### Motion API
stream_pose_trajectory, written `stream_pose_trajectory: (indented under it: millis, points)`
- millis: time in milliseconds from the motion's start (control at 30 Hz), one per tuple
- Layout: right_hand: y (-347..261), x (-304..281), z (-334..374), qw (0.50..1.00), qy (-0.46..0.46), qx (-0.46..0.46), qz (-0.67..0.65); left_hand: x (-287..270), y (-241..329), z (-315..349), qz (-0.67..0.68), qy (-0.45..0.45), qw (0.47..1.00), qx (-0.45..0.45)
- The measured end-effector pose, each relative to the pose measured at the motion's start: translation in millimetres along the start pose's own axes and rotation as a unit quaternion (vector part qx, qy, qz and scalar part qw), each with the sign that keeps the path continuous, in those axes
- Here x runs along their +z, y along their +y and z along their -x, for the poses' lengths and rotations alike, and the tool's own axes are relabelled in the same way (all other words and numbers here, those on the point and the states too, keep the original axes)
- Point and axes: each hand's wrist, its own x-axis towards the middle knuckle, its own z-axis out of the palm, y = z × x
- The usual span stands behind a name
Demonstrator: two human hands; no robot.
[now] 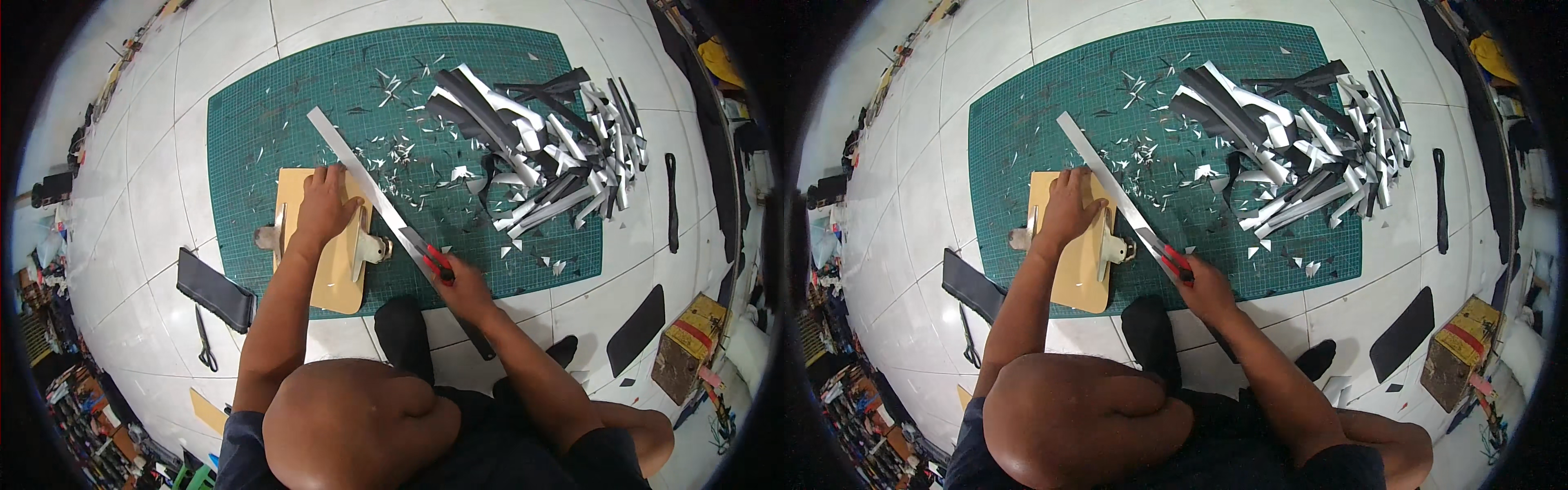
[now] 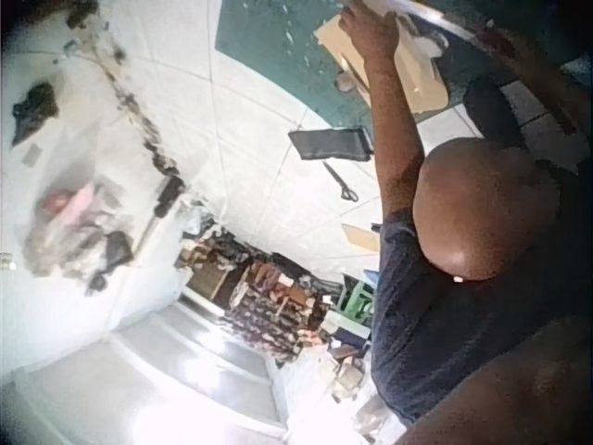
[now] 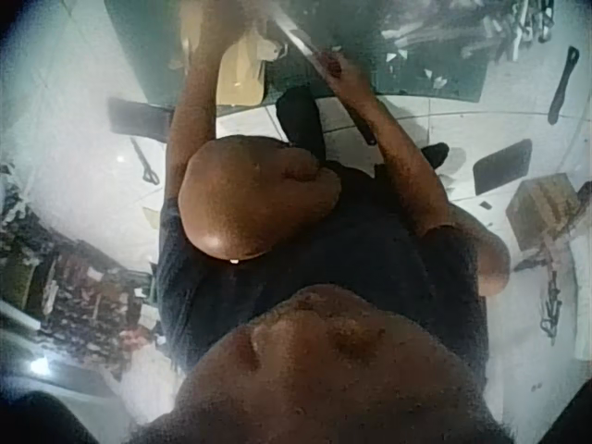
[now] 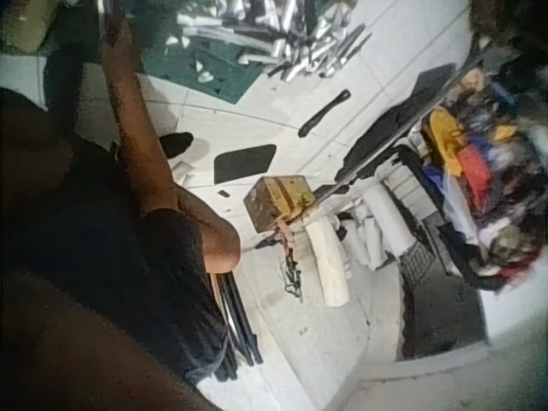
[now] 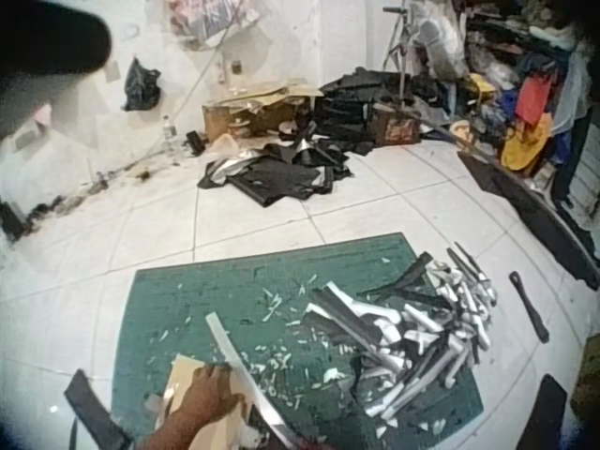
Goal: The person uses a utility knife and a ruler to cut strips and curved pieces from a sheet of material on a cutting mat.
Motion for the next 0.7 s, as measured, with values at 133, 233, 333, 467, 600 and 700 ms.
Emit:
stream_pose_trajectory:
  millis: [133,233,333,467,600,700]
  points:
    - [-11,5,6,0.981,0.096,-0.125,0.112,-1,10,3,-0.002,0.009,0.999,-0.032]
    - [-11,9,8,0.992,0.054,-0.010,0.109,-1,12,2,-0.004,0.002,1.000,-0.028]
    - [-9,10,15,0.986,0.077,-0.076,0.126,4,11,0,-0.034,0.020,0.999,-0.023]
    - [-11,11,19,0.982,0.083,-0.080,0.150,3,10,-1,-0.026,0.023,0.999,-0.018]
    - [-11,13,19,0.988,0.065,-0.054,0.130,-1,15,-1,-0.033,0.004,0.999,-0.033]
    - [-9,14,20,0.989,0.065,-0.045,0.121,0,13,-2,-0.031,0.010,0.999,-0.035]
